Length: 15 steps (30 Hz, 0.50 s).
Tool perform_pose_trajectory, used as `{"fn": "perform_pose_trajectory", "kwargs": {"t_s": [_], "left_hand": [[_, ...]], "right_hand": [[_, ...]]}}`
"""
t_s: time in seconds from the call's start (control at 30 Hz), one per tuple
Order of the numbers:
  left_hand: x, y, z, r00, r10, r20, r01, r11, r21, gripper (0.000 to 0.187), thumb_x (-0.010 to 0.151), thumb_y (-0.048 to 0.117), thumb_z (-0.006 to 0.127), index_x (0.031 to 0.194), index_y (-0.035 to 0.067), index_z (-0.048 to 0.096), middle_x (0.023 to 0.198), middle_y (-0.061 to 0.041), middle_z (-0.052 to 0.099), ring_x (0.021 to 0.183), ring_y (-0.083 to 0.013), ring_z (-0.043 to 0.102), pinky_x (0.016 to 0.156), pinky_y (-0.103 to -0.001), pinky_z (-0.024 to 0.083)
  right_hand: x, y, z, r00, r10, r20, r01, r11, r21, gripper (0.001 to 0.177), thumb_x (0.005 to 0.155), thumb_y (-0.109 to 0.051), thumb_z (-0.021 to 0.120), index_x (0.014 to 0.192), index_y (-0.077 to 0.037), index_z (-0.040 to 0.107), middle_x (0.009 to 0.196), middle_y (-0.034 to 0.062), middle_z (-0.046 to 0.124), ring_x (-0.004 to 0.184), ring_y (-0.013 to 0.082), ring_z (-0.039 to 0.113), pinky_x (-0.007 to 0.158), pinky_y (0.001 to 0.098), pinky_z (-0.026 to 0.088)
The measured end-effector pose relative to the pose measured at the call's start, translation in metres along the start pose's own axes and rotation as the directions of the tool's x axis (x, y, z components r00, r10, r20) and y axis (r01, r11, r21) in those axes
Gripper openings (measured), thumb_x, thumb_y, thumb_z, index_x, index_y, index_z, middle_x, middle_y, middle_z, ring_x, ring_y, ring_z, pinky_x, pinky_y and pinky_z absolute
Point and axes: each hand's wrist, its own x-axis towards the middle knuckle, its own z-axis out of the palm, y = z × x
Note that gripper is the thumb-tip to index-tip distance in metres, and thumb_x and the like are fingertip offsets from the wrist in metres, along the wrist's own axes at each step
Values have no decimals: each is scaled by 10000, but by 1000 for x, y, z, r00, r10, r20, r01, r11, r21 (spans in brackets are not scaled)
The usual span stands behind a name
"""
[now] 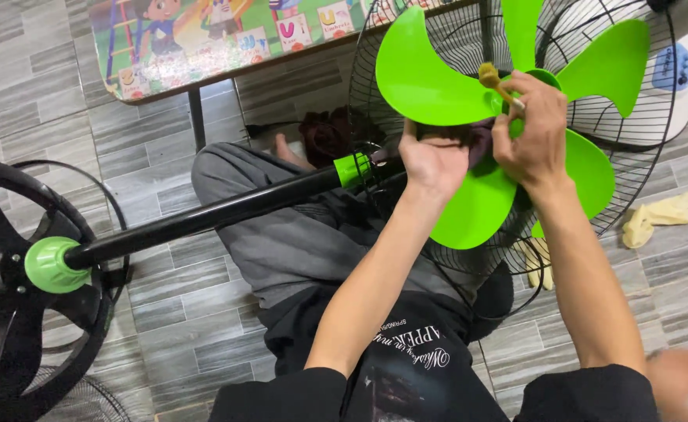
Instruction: Cleaning the blades and motor of an electric fan using a cloth and a brush
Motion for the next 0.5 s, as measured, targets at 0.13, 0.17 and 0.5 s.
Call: {"fn": "perform_pose_trajectory", "kwargs": {"t_s": [0.13, 0.17, 0.5], "left_hand": [[5, -4, 16, 971, -144, 191, 167, 980, -108, 500, 1064, 469, 457, 1169, -3, 584, 1154, -199, 596, 982, -290, 527, 889, -425, 453], [7, -3, 15, 974, -85, 210, 91, 996, -20, 432, 1079, 418, 462, 1215, 34, 605, 1187, -169, 634, 1039, -280, 579, 925, -432, 470], [0, 21, 46, 976, 30, 214, -46, 997, 67, 376, 1083, 343, 431, 1188, 47, 638, 1131, -105, 700, 1039, -249, 662, 967, -433, 507]], "right_hand": [[7, -10, -7, 988, 144, -59, -145, 989, -4, 289, 837, 1, 663, 931, -5, 390, 1452, 277, 484, 1420, 459, 372, 1210, 597, 263], [3, -9, -7, 978, 206, -42, -205, 978, 46, 471, 872, -11, 665, 1221, 29, 352, 1409, 277, 488, 1166, 379, 443, 1032, 516, 377], [-1, -5, 2, 945, 325, -32, -326, 942, -72, 572, 996, -219, 665, 1425, 52, 400, 930, 105, 460, 864, 275, 497, 843, 455, 449]]}}
